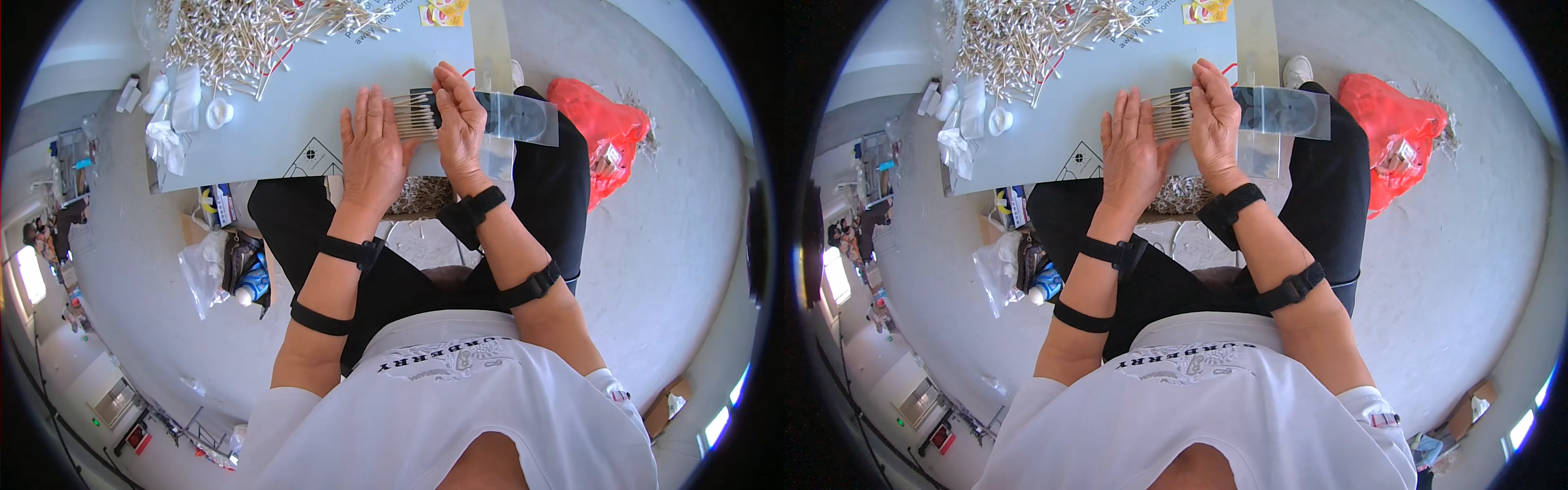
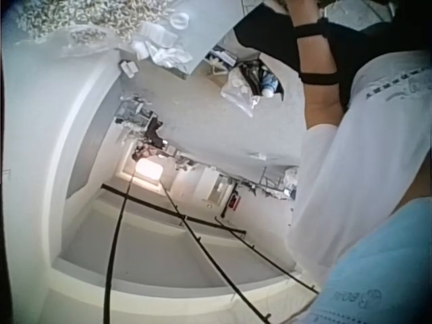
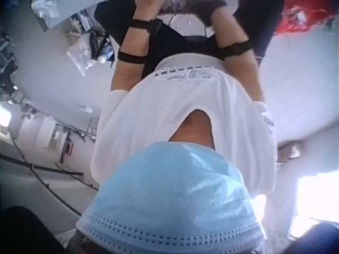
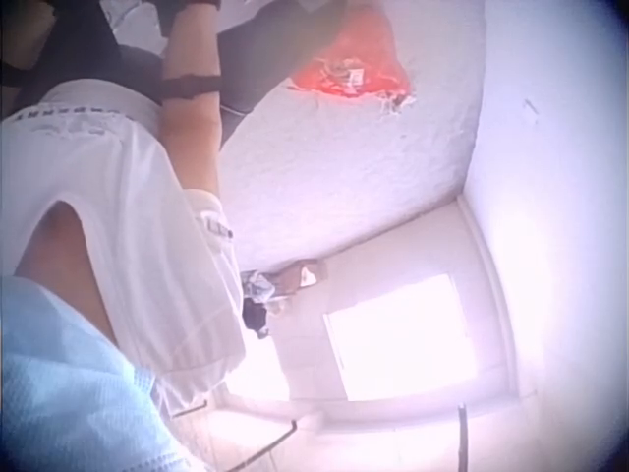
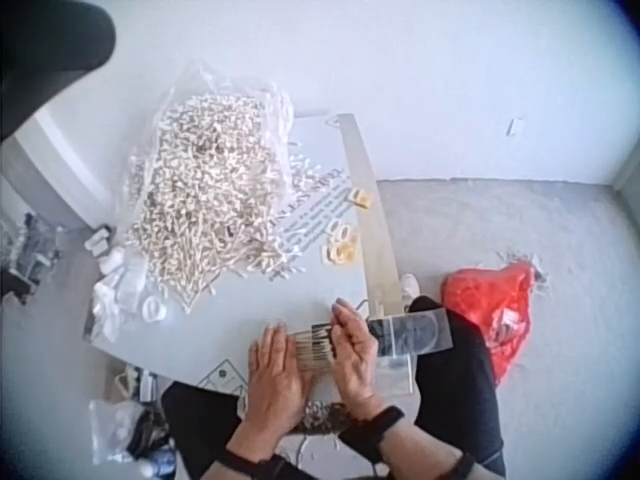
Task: Organizing cotton swabs into small bundles and placing them into plastic packaging with labels.
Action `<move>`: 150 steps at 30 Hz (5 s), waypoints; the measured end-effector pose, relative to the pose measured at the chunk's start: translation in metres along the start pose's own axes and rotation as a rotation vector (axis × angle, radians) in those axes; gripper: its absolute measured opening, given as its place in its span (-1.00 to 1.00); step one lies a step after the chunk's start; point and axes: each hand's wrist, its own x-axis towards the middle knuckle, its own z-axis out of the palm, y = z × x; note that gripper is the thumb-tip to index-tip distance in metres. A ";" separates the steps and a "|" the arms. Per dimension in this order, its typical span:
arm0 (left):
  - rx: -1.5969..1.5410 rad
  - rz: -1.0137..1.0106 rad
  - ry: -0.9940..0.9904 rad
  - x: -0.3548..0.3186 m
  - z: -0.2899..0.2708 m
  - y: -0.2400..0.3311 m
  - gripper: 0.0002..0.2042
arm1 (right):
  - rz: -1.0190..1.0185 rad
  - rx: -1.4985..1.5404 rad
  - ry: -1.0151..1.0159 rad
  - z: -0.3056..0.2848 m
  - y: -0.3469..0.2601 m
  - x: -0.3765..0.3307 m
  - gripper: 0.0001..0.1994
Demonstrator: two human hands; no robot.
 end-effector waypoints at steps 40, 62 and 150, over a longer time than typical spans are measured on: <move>-0.042 -0.079 -0.032 0.008 0.028 0.008 -0.13 | -0.395 -1.188 -0.496 -0.018 -0.023 0.055 -0.97; -0.933 -0.287 0.410 0.033 0.043 0.012 -0.43 | -0.064 -0.160 -0.036 -0.016 -0.003 0.007 -0.72; -0.062 0.177 -0.063 0.023 0.032 0.010 -0.26 | 0.060 -1.213 -0.365 -0.061 -0.063 0.039 -0.79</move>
